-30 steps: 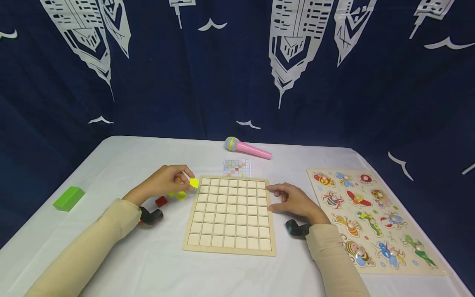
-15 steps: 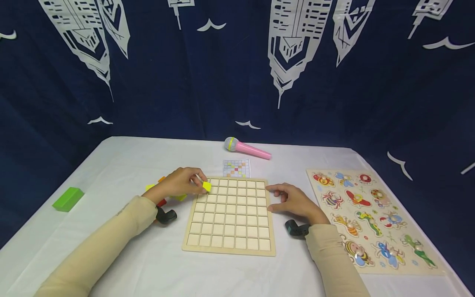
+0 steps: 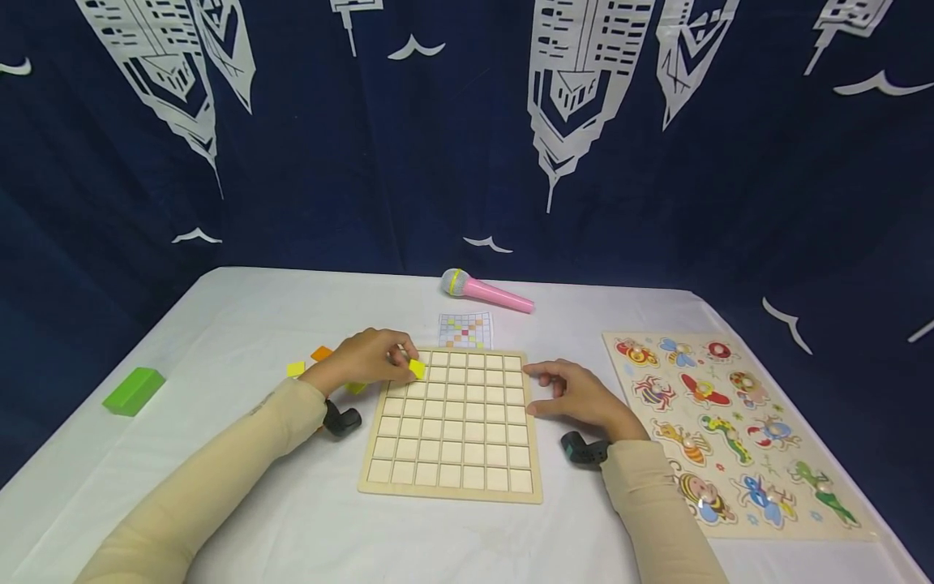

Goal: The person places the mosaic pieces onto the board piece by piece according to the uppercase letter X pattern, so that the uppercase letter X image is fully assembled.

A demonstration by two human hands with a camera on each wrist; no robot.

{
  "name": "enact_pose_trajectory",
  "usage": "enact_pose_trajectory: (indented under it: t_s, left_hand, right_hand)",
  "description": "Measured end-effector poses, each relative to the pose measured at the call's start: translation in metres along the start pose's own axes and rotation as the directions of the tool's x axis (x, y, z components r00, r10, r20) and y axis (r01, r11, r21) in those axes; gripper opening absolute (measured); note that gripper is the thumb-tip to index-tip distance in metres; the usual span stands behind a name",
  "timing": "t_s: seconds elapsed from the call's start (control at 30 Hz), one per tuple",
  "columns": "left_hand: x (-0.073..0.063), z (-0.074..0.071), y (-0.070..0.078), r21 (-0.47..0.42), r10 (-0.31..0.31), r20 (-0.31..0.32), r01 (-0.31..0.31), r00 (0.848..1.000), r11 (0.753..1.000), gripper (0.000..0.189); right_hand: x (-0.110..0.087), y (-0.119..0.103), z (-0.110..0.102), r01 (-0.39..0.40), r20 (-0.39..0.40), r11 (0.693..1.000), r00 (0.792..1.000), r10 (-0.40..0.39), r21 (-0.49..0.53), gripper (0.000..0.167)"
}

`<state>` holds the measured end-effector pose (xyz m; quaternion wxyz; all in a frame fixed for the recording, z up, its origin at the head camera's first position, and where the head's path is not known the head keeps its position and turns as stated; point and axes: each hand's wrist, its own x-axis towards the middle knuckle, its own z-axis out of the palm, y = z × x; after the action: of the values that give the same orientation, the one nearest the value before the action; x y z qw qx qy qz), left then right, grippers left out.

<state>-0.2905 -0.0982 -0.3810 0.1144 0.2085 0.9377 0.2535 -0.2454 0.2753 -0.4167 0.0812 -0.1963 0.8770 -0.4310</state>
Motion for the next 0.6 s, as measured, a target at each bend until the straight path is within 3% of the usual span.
enact_pose_trajectory:
  t_s: [0.6]
  left_hand:
    - [0.0054,0.0056,0.0058,0.071,-0.029,0.004,0.029,1.0,0.997,0.026]
  right_hand:
    - [0.0005,-0.0017,-0.0003,-0.025,0.005,0.999,1.0,0.025,-0.021,0.064]
